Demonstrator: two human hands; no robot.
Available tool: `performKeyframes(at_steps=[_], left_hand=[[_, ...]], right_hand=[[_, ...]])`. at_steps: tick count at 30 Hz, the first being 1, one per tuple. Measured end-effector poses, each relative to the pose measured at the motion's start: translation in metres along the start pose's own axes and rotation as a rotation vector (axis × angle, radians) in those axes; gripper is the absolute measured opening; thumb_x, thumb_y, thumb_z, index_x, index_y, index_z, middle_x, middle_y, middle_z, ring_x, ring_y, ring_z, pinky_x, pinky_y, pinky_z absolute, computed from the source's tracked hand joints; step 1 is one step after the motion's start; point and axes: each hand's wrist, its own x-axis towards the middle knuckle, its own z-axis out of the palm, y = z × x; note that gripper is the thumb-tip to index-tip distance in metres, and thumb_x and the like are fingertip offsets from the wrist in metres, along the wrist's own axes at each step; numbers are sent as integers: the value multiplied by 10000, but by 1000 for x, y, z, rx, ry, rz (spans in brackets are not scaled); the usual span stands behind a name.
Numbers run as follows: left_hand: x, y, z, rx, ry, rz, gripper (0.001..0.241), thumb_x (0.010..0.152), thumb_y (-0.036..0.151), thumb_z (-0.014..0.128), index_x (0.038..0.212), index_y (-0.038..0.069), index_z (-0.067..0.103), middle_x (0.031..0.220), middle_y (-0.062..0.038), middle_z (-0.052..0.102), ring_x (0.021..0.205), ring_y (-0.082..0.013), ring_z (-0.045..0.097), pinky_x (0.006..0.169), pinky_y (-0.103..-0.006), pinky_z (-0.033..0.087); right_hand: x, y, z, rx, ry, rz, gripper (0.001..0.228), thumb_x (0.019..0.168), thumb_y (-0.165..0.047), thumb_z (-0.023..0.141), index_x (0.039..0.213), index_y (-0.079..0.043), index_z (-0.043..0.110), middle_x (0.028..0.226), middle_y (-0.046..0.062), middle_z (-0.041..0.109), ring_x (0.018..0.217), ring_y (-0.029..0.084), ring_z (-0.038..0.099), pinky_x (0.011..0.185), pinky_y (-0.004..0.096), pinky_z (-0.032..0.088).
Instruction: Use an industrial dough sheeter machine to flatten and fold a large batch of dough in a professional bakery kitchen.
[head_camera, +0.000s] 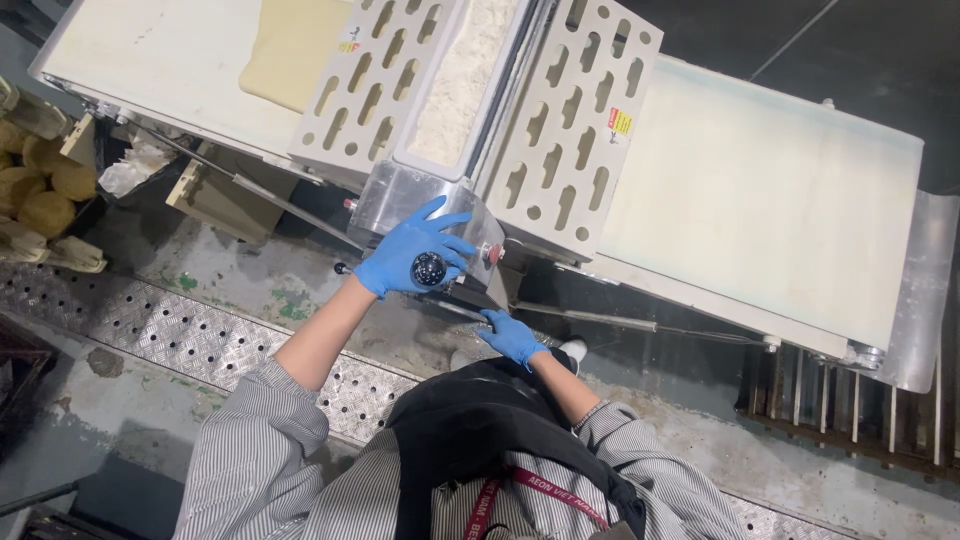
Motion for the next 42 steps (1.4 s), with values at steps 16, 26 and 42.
performKeyframes(at_steps=[16, 26, 42], left_hand=[[16, 18, 15, 195, -136, -115, 181, 745, 335, 719, 732, 156, 736, 893, -56, 705, 1277, -293, 596, 1212, -657, 131], [18, 13, 20, 48, -14, -45, 176, 719, 340, 725, 767, 173, 757, 1013, -106, 755, 1208, -291, 655, 1253, -490, 306], [17, 12, 25, 34, 15, -62, 131, 694, 300, 733, 713, 172, 745, 914, -79, 765, 1196, -279, 671, 1251, -508, 299]], right_hand=[[68, 66, 77, -296, -106, -28, 1096, 784, -560, 785, 1601, -112, 208, 1627, 212, 291, 1418, 481, 388, 1177, 511, 343], [57, 47, 61, -197, -108, 5, 1046, 824, -494, 741, 1630, -146, 173, 1672, 179, 232, 1482, 443, 314, 1206, 518, 287], [57, 43, 56, -172, -155, 23, 1073, 848, -482, 755, 1644, -149, 118, 1683, 176, 203, 1494, 454, 285, 1217, 521, 277]])
